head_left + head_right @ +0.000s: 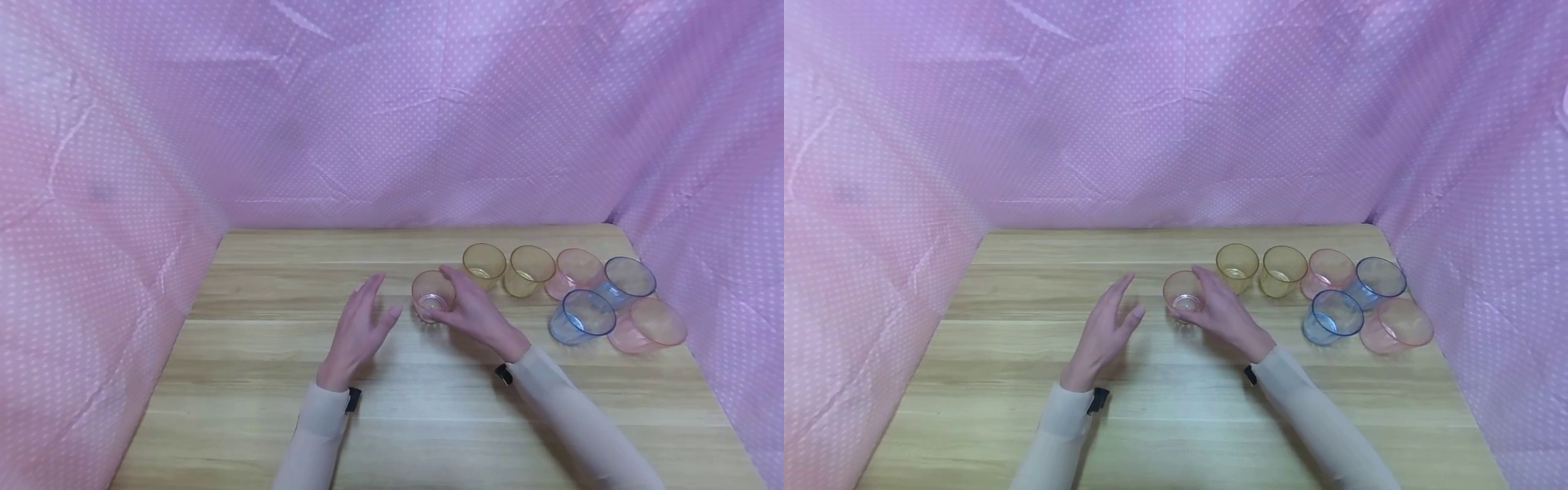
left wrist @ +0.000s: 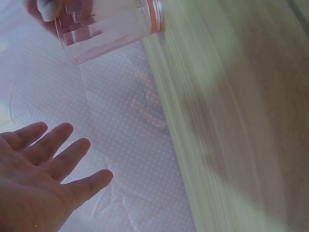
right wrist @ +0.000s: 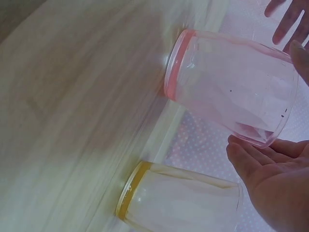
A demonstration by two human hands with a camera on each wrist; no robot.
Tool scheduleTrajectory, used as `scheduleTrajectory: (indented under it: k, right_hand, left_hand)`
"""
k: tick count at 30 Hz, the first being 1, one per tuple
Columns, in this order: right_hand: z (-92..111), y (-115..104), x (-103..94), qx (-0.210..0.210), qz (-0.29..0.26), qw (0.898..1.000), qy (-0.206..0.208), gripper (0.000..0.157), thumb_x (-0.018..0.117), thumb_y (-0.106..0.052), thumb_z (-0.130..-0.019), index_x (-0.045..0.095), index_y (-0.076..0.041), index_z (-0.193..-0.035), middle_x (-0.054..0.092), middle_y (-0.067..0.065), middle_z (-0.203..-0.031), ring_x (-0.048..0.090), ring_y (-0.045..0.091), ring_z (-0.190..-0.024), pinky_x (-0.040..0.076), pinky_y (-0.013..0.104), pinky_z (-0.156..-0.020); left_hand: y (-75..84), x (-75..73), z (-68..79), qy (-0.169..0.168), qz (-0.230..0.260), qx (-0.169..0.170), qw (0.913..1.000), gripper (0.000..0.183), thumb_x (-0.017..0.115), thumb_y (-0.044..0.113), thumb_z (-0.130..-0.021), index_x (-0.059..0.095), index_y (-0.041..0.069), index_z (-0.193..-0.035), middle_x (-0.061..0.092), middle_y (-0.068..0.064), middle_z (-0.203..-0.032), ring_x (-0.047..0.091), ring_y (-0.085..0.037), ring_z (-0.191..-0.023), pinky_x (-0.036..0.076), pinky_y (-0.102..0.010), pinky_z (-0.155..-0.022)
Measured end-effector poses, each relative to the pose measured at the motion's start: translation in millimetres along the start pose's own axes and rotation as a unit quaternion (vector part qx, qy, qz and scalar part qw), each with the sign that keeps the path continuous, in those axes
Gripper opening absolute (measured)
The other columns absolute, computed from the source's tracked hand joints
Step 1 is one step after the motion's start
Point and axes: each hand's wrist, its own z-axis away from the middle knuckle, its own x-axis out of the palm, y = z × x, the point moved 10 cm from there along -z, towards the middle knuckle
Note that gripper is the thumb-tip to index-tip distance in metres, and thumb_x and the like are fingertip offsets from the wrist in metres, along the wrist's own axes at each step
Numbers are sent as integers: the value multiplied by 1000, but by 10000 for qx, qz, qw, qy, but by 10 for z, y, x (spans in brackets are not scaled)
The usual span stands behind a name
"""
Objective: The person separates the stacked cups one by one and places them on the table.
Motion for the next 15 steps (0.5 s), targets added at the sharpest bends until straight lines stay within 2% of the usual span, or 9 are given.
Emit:
scheduleTrajectory:
  k: [7, 15]
  right_hand:
    - [-13, 9, -9, -33, -29, 10000, 44, 97, 91, -32, -81, 39, 5, -153, 54, 24, -147, 50, 40, -137, 43, 56, -116]
    - [116, -5, -180, -48, -127, 9990, 417, 95, 91, -36, -80, 43, 4, -151, 57, 22, -144, 54, 39, -134, 43, 56, -115]
  left_hand:
    - [35, -25, 33, 130, 150, 32, 9998, 91, 36, 75, -101, 41, 4, -157, 44, -19, -159, 40, -39, -147, 32, -61, -122]
    - [66, -44, 49, 241, 248, 102, 9993, 86, 40, 71, -102, 45, 3, -155, 49, -14, -157, 44, -35, -145, 38, -60, -118]
